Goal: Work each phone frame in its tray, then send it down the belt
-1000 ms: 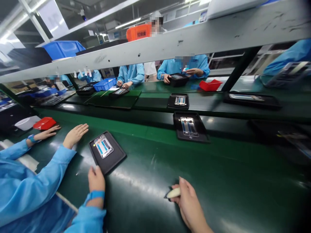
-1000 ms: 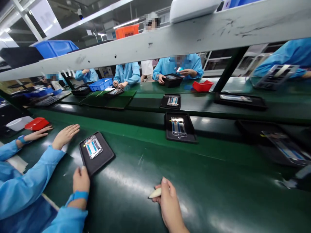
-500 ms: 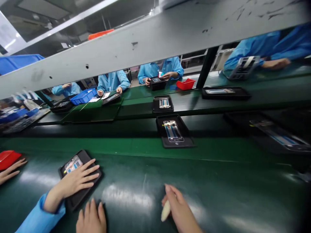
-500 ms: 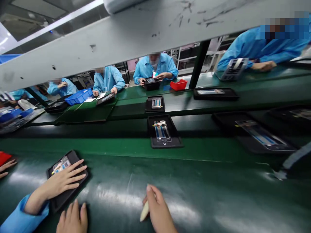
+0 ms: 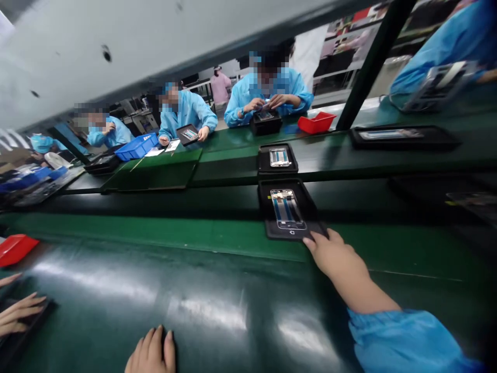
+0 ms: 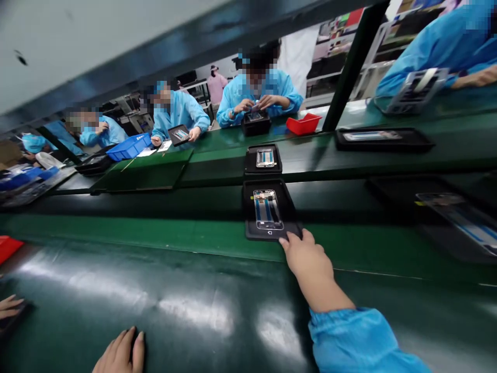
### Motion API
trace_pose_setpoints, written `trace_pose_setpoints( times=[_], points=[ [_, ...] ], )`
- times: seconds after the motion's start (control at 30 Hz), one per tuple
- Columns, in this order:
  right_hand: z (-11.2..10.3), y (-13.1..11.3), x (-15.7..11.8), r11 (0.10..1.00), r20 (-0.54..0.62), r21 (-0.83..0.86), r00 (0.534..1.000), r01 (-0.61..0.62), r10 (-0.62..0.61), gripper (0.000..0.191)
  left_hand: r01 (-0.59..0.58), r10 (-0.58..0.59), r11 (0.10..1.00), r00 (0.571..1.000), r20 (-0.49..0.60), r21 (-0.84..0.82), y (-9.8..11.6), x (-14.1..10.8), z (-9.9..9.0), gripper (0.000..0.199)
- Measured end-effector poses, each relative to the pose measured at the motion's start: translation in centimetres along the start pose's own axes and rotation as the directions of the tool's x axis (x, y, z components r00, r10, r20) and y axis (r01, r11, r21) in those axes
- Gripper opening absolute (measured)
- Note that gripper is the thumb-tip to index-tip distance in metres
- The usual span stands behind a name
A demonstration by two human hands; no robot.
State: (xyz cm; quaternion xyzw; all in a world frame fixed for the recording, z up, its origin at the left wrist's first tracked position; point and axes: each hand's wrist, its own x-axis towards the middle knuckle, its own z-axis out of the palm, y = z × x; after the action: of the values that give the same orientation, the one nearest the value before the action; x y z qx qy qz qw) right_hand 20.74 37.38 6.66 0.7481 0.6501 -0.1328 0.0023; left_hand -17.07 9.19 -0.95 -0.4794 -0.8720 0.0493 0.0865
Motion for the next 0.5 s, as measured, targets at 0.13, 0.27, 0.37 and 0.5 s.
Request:
trace_pose_setpoints(
  times=[0.13, 0.27, 0.37, 0.5],
  points=[
    [-0.1, -0.7, -1.8, 0.972, -0.086, -0.189, 0.984, 0.138, -0.156, 0.033, 0.093, -0.087, 0.995, 0.987, 0.135, -0.036, 2.1, 0.5, -2.0, 0.048],
    [-1.6, -0.7, -4.3, 0.927, -0.172, -0.283, 0.938, 0.245, -0.300, 0.027, 0.148, -0.135, 0.987, 0.976, 0.169, -0.067, 4.4, 0.5, -4.7, 0.046],
    [-2.5, -0.4, -8.1, 0.894, -0.163, -0.318, 0.911, 0.315, -0.379, 0.023, 0.144, -0.125, 0.982, 0.980, 0.156, -0.121, 5.0, 0.7, -6.0, 0.047],
    [-0.6, -0.6, -16.4, 0.894, 0.019, -0.066, 0.897, 0.442, -0.442, 0.010, 0.057, -0.039, 0.978, 0.995, 0.091, -0.202, 5.0, 0.4, -6.5, 0.048]
  ],
)
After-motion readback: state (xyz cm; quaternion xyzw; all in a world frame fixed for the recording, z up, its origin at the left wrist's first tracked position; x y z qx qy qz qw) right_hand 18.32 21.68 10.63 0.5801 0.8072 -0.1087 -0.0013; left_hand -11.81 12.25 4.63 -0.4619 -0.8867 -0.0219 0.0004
